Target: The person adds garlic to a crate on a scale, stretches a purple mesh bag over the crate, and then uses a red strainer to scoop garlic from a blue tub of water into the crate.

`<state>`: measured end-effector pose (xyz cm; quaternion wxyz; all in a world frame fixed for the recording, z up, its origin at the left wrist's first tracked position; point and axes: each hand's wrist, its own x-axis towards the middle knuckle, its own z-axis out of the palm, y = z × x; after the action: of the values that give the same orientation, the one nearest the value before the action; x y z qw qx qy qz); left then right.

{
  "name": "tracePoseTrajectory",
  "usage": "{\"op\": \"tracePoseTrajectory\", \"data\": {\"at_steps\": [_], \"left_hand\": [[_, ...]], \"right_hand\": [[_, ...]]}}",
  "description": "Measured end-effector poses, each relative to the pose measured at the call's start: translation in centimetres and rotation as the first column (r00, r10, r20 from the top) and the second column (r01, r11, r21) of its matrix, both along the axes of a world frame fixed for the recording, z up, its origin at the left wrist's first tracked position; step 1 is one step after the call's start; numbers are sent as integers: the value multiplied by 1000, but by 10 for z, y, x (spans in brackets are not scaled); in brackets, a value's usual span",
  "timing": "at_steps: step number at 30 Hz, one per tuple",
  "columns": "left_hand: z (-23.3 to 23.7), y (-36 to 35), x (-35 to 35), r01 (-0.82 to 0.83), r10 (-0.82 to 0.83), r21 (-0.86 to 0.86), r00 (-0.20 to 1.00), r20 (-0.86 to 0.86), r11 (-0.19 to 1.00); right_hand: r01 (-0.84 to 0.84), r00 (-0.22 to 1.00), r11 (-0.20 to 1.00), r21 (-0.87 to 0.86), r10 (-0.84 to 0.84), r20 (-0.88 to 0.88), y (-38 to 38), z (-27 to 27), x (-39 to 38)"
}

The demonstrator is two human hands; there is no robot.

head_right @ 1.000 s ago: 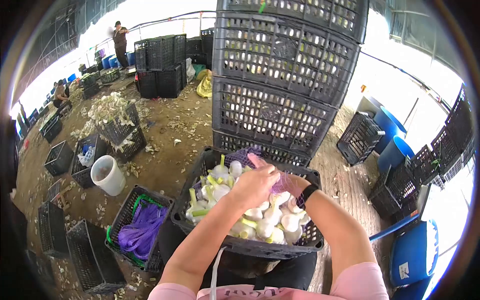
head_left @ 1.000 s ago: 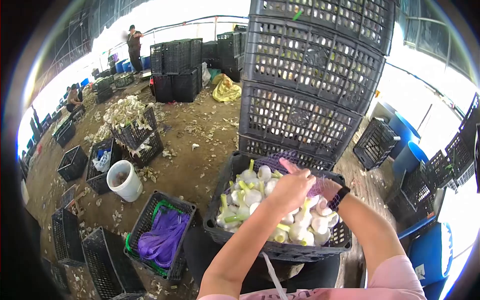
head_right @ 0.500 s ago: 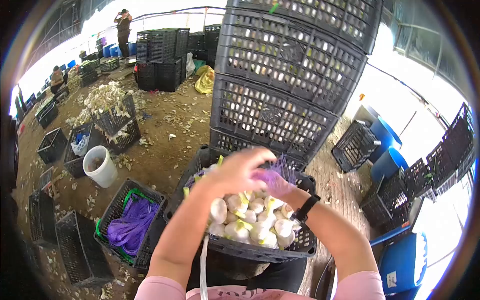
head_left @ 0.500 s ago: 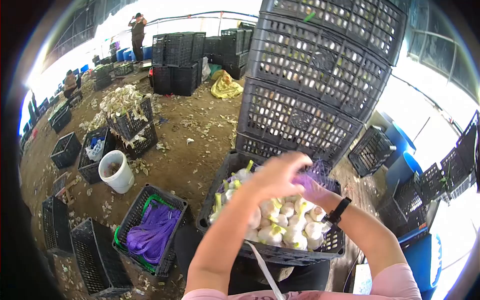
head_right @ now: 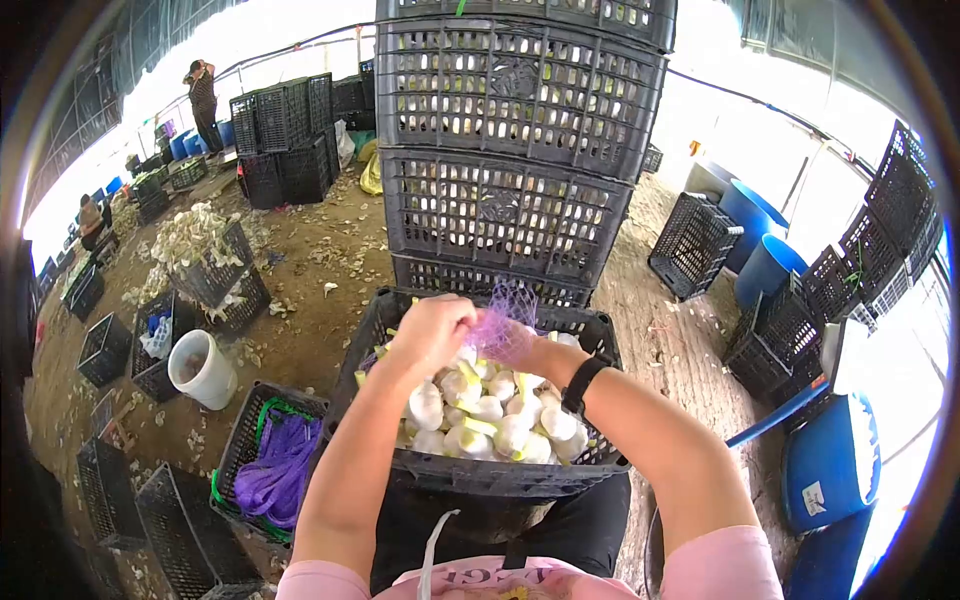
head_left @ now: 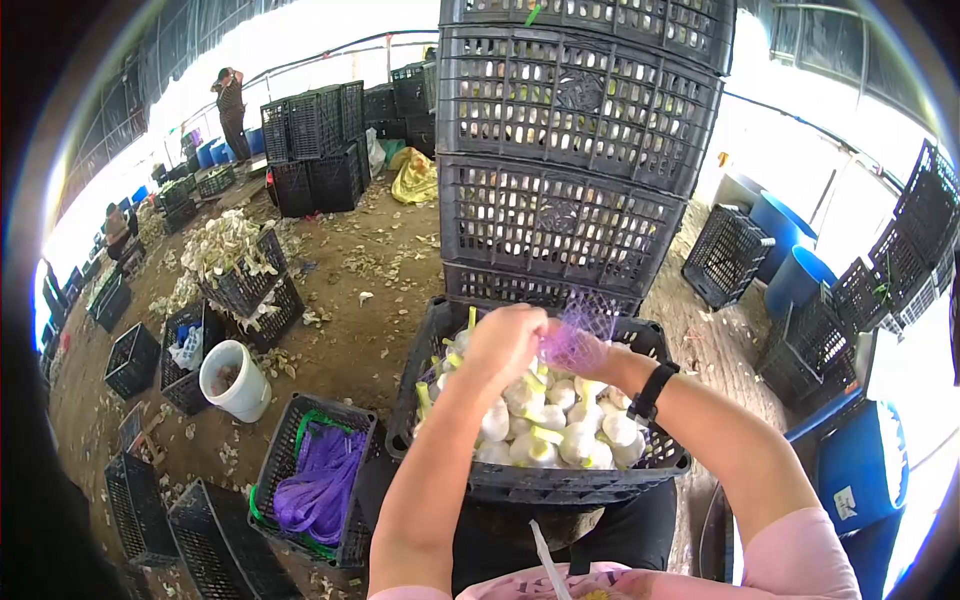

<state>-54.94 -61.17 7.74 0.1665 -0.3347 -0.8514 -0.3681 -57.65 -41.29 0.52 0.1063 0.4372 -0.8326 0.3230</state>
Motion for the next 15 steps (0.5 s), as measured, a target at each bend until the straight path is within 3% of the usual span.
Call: {"op": "tracePoseTrajectory", "data": {"at_steps": [1, 2, 3, 4, 5, 6, 8, 11, 12, 14, 15], "left_hand": [[2, 4, 5, 9, -10, -13, 999, -46, 1000], [2, 8, 11, 10, -12, -25, 996, -89, 1000], [3, 8, 14, -15, 9, -52, 995, -98, 999], [-3, 8, 16, 10, -11, -11, 995, -103, 1000], [-11, 8, 13, 32, -27, 36, 992, -119, 999], [-13, 8, 9, 54, -41, 88, 989, -141, 995], [-9, 10, 8, 55, -55, -4, 987, -154, 998], [6, 1, 1, 31, -67, -187, 980, -187, 982], [9, 0, -1, 27, -79, -257, 978, -193, 966], [16, -8, -4, 58, -88, -209, 987, -138, 976], [18, -12, -9, 41, -63, -152, 988, -143, 988]], "right_hand": [[7, 957, 966, 258, 69, -282, 0, -2, 0], [-26, 1000, 979, 203, 28, -7, 1, -4, 0], [-47, 962, 988, 148, 5, 271, -2, 0, 2], [-49, 849, 994, 97, -9, 528, -6, 5, 5], [15, 916, 982, 188, -89, 391, -5, 13, 14], [-5, 970, 858, 513, -122, 212, -6, 31, 12], [69, 895, 932, 357, -216, 390, 0, 28, 15], [127, 808, 988, 87, -154, 568, 3, 12, 6], [169, 717, 983, -66, -77, 693, 1, 9, 8], [326, 507, 885, -334, 135, 851, -12, 7, 12], [340, 522, 881, -329, 114, 845, -26, 26, 26]]}}
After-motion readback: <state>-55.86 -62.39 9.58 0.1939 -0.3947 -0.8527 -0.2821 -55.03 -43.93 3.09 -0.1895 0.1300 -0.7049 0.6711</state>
